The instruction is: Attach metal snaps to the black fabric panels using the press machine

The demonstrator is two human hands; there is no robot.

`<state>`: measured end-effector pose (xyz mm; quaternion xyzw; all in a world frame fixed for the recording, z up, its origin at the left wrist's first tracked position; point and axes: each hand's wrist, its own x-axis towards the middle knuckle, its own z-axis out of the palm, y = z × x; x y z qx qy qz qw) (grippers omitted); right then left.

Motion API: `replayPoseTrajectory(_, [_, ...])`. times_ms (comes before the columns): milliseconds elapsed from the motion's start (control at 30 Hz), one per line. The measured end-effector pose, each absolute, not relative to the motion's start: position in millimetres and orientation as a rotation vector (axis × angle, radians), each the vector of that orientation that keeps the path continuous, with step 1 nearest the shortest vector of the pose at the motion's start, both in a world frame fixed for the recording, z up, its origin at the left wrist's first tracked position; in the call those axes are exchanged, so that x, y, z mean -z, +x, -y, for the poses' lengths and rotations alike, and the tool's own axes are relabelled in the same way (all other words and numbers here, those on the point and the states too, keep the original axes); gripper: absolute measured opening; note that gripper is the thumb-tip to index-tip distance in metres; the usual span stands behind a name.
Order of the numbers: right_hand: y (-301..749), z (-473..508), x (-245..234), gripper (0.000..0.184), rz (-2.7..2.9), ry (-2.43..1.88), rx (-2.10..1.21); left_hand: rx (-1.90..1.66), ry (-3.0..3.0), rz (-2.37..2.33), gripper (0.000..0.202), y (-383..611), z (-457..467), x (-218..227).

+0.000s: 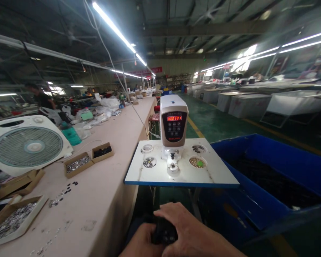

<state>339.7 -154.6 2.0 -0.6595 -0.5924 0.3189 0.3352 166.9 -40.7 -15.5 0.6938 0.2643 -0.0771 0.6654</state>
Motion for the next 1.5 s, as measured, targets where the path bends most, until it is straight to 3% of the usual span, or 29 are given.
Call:
replayPoseTrajectory(67, [343,157,1,0.082,1.508,-1.758,-0.887,0.148,1.591,-0.533,0.024,190,28,10])
replayPoseTrajectory(233, [370,160,0,0.026,1.360,-1.755,-0.945,0.227,1.763,-0.473,0.022,227,3,-4])
replayPoseTrajectory(333, [391,159,-2,0.012,1.325,-1.807,-0.957,0.289,1.823,-0.429,0.024,244,-6,-9])
replayPoseTrajectory(833, [476,85,21,0.026,1.025,-1.851,-0.680,0.129,1.606,-0.452,0.037,354,-70,10])
replayPoseTrajectory(1500, [521,44,34,0.019,1.133,-2.143,-0.444,-0.038,1.773,-0.613,0.020,397,-97,27])
